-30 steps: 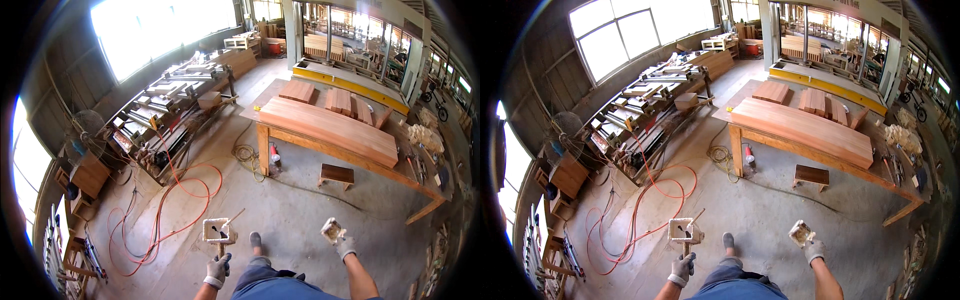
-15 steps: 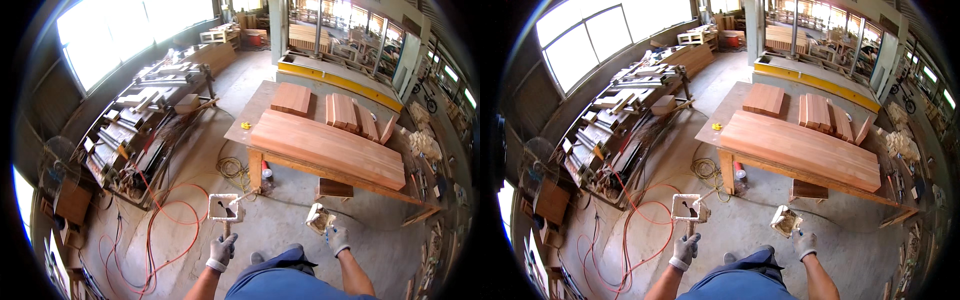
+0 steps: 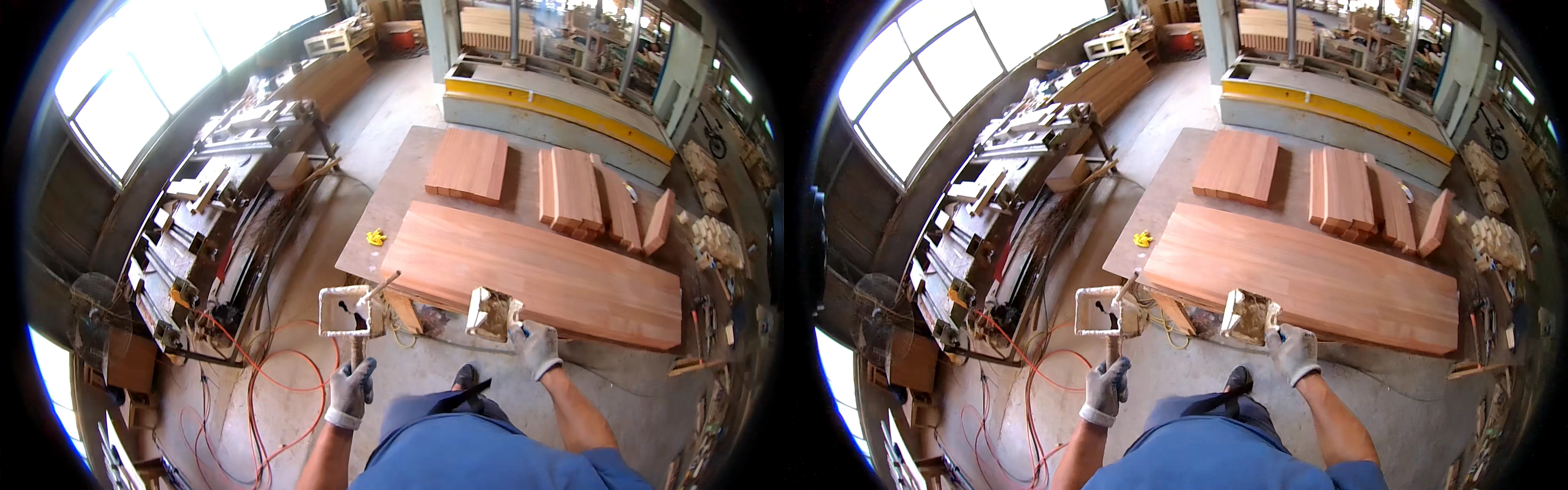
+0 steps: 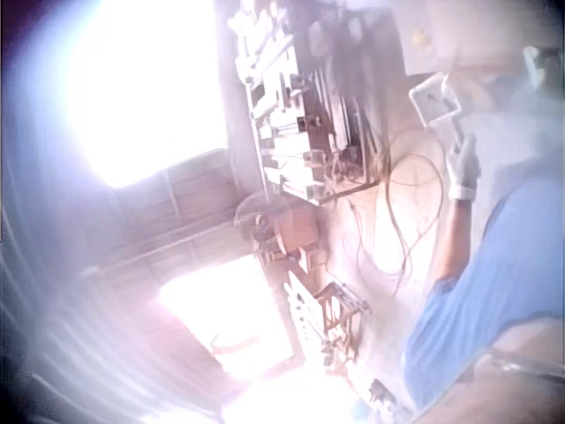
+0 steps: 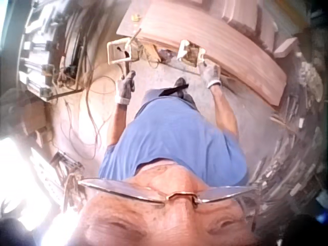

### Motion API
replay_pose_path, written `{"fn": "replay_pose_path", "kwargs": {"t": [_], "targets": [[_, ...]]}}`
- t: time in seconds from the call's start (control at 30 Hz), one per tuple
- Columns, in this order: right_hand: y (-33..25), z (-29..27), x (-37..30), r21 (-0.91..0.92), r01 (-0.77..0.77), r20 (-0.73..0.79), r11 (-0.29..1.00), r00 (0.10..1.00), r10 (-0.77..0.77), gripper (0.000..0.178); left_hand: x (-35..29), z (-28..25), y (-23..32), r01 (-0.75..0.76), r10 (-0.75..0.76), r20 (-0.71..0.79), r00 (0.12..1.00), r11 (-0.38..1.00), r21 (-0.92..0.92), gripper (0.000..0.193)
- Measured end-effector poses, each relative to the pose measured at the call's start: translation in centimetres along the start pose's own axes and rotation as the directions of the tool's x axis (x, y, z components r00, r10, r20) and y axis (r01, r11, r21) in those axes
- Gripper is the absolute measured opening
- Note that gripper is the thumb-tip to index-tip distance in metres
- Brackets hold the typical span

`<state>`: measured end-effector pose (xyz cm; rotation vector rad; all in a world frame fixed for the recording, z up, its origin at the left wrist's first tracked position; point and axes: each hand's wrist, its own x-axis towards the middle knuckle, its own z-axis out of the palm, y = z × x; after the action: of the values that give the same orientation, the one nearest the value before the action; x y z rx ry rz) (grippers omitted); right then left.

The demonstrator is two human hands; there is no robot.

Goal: The person opens a bucket, pours liquid into a paint tray, and uses a roller to apply a white coating to wooden boards on a workbench.

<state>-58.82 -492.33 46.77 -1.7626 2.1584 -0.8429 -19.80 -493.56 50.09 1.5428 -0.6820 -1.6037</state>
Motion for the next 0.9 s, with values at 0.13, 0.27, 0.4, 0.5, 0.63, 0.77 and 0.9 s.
{"fn": "replay_pose_path", "kwargs": {"t": [0.13,0.27,0.4,0.5,0.63,0.77,0.9], "targets": [[-0.4,0.5,5.4,0.105,-0.102,0.064,0.989,0.993,0.095,0.041,3.2,2.5,3.0,-0.010,0.010,-0.006,1.000,1.000,0.001,0.022],[-1.6,2.0,9.7,0.183,-0.128,0.077,0.975,0.990,0.115,0.041,6.6,3.4,5.4,-0.005,0.005,-0.035,0.999,1.000,0.006,0.024],[-1.8,4.6,13.0,0.188,-0.190,0.095,0.964,0.980,0.175,0.042,11.0,4.1,7.9,0.002,-0.002,-0.001,1.000,1.000,0.020,0.025],[-3.0,5.8,15.9,0.183,-0.232,0.108,0.955,0.971,0.215,0.041,14.6,4.2,9.9,0.001,0.000,0.027,1.000,1.000,-0.010,0.024],[-5.0,7.9,21.2,0.143,-0.210,0.067,0.967,0.977,0.202,0.041,20.6,3.3,12.9,-0.012,0.007,0.084,0.996,0.998,0.054,0.024],[-8.7,9.3,27.0,0.056,-0.155,0.046,0.986,0.987,0.152,0.041,25.2,1.8,15.2,0.006,-0.014,0.117,0.993,0.998,0.070,0.024],[-10.4,11.9,33.3,-0.127,-0.114,0.064,0.985,0.990,0.122,0.043,28.8,1.4,17.7,0.029,-0.044,0.132,0.990,0.993,0.110,0.026]]}}
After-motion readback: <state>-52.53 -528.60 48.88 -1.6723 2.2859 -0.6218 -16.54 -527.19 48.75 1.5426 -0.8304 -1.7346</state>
